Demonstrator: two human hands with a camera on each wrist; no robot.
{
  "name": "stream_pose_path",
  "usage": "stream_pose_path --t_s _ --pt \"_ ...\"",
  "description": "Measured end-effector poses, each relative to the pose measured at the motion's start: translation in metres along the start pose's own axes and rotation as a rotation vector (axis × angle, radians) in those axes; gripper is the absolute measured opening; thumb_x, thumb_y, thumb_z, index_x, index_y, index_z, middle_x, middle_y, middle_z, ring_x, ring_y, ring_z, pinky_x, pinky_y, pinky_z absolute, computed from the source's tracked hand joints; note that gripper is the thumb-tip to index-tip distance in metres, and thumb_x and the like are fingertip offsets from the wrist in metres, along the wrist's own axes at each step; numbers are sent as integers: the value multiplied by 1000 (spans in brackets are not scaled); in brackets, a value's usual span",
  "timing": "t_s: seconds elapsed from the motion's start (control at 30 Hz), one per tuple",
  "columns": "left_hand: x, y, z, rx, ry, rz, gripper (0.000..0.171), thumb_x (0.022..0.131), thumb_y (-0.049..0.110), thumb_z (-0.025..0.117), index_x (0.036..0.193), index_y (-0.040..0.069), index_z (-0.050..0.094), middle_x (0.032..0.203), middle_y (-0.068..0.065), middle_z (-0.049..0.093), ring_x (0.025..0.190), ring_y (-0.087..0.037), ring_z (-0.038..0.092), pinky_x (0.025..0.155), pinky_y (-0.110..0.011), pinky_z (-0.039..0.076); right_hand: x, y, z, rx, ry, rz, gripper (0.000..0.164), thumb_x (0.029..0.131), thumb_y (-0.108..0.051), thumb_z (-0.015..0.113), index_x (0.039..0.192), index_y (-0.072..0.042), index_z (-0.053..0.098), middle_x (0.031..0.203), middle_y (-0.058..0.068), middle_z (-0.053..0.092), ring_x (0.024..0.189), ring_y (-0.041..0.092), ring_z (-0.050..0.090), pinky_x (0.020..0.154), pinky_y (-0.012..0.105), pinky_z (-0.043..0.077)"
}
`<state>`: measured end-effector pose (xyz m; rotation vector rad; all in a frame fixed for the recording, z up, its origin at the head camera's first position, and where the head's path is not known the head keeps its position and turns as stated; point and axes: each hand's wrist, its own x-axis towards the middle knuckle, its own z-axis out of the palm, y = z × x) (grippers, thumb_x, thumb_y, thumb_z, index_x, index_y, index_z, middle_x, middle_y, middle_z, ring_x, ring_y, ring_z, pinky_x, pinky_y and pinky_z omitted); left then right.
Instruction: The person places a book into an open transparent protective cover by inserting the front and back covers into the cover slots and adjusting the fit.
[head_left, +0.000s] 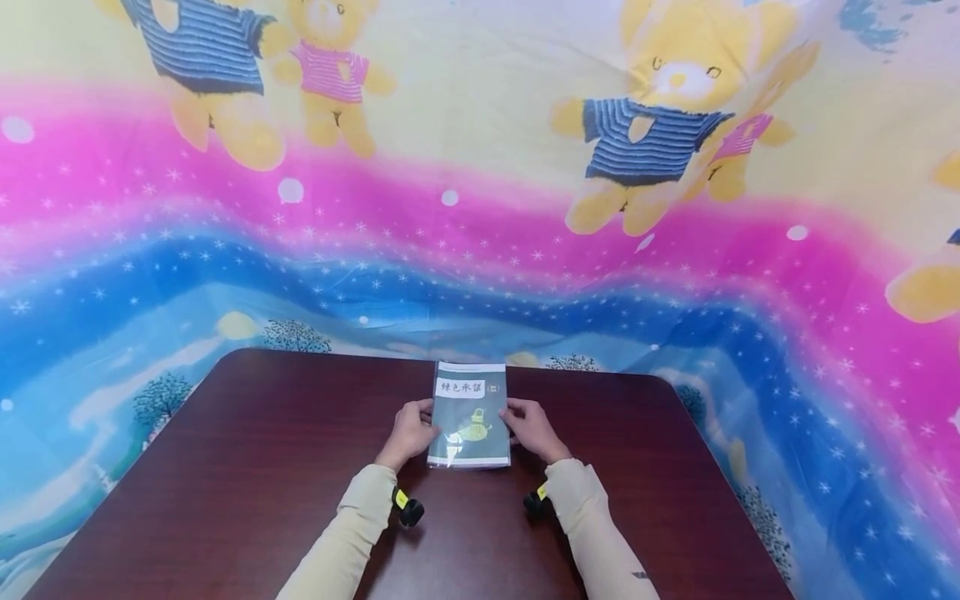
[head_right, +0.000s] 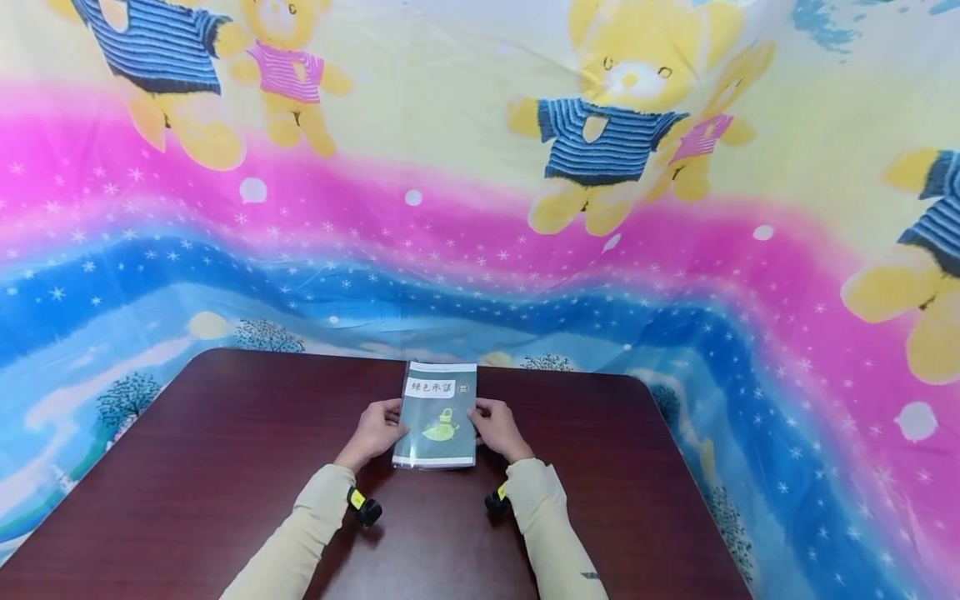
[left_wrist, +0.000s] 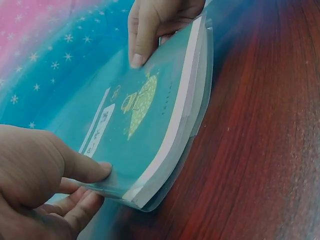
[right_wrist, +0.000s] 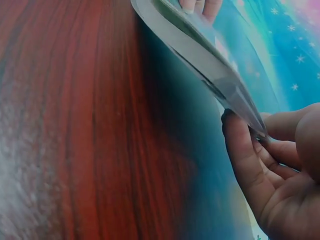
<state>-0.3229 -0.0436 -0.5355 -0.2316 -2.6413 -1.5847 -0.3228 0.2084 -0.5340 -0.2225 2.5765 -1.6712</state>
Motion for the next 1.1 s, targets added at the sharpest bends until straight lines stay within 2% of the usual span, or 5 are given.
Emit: stream_pose_path --t_s 0.3,0.53,0.7,0.9,1.1 --pt "-4 6 2 34 14 0 53 87 -4 73 135 -15 56 116 -26 69 102 -34 69 84 -44 60 0 0 -3 -28 -60 -11 41 103 -10 58 142 4 55 107 19 68 82 22 70 61 39 61" --pt "-2 5 5 78 34 34 42 85 -5 75 125 -13 65 105 -24 72 93 -31 71 78 -41 61 -1 0 -3 -105 -43 -4 44 102 -9 61 143 3 54 104 17 67 73 19 67 59 36 60" --pt "-6 2 7 76 40 33 40 84 -6 75 123 -13 67 101 -23 72 89 -29 71 76 -40 61 -4 2 -2 -166 -57 17 48 101 -8 62 144 9 50 107 18 64 69 20 66 57 34 60" --pt "-8 2 8 113 64 46 40 84 -3 77 122 -12 67 100 -22 72 87 -27 68 76 -41 60 -3 -1 -4 -241 -73 22 46 100 -8 63 142 9 51 107 18 65 64 18 65 54 34 59" --pt "-7 3 7 141 85 103 40 82 -3 78 120 -13 68 99 -21 71 86 -27 67 76 -41 59 -4 -8 -5 -308 -45 53 54 96 -8 69 143 9 49 115 21 61 56 17 61 53 31 57"
